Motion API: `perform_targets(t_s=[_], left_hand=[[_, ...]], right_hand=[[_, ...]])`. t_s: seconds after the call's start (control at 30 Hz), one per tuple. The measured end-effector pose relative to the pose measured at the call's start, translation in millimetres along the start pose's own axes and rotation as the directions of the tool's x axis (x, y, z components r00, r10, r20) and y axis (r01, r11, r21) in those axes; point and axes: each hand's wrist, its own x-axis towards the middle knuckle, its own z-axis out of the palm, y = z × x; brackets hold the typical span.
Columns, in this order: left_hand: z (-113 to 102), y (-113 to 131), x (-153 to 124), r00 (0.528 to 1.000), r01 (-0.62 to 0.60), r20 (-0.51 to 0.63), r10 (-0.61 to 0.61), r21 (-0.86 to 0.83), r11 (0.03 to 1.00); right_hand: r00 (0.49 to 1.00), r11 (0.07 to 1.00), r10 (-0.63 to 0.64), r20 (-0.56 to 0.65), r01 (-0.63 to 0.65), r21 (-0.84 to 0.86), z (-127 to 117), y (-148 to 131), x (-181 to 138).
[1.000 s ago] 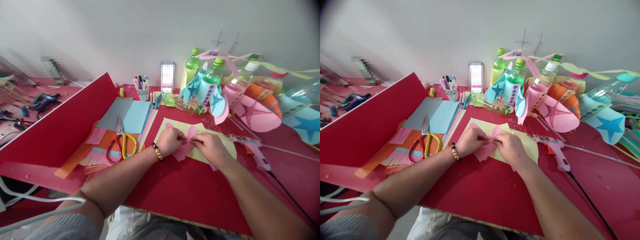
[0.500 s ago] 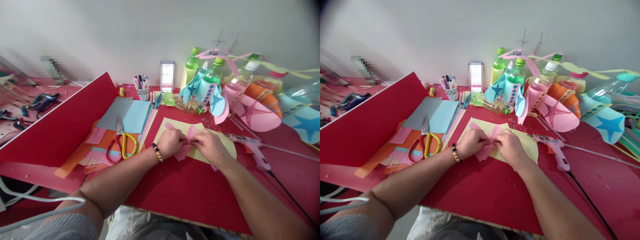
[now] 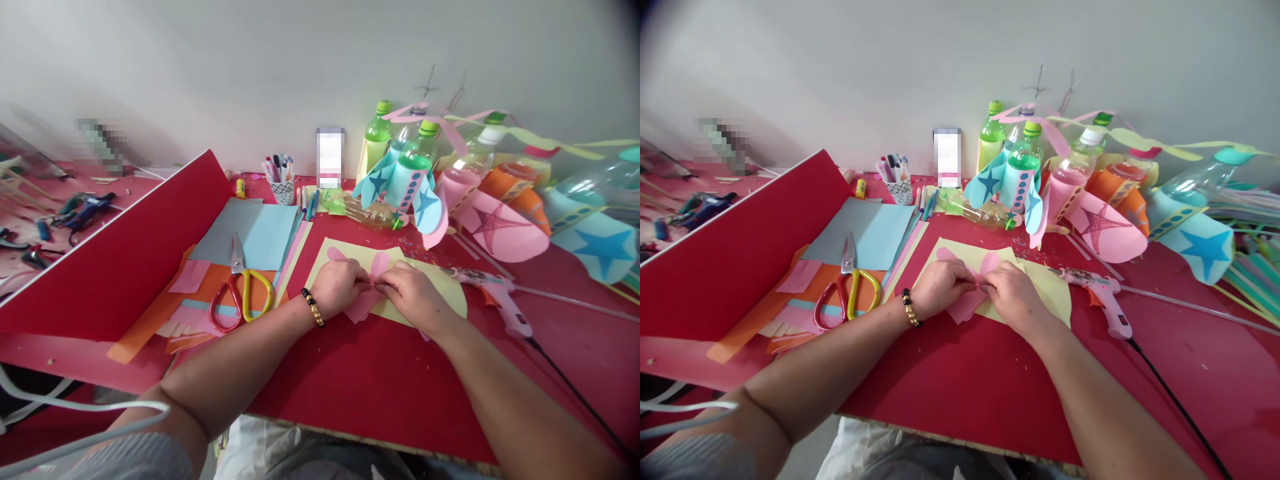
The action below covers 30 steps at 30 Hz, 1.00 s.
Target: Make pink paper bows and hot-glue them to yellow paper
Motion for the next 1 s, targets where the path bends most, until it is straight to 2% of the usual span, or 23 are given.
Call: perform_targets(t_s=[0.23, 0.43, 0.73, 1.0], left_hand=[[0.1, -0.8, -0.1, 0.999, 0.048, 0.018, -0.048, -0.033, 0.998], [-1.1, 1.4, -1.6, 0.999, 0.004, 0.046, -0.003, -0.012, 1.000], [-1.7, -1.7, -0.2, 0.998, 0.029, 0.054, -0.027, -0.045, 0.999], [2.7, -4.1, 0.3, 0.996, 0.061, 0.065, -0.055, -0.100, 0.993]], right_hand=[[1.000, 1.000, -0.004, -0.014, 0.004, -0.007, 2.0, -1.0, -1.4], [0.998, 0.999, -0.028, -0.061, 0.029, 0.019, 1.4, -0.9, -1.4], [0.992, 0.993, -0.104, 0.067, 0.108, -0.058, 0.0, 3.3, -1.4], [0.995, 0.994, -0.094, 0.046, 0.096, -0.045, -2.2, -0.5, -0.9]])
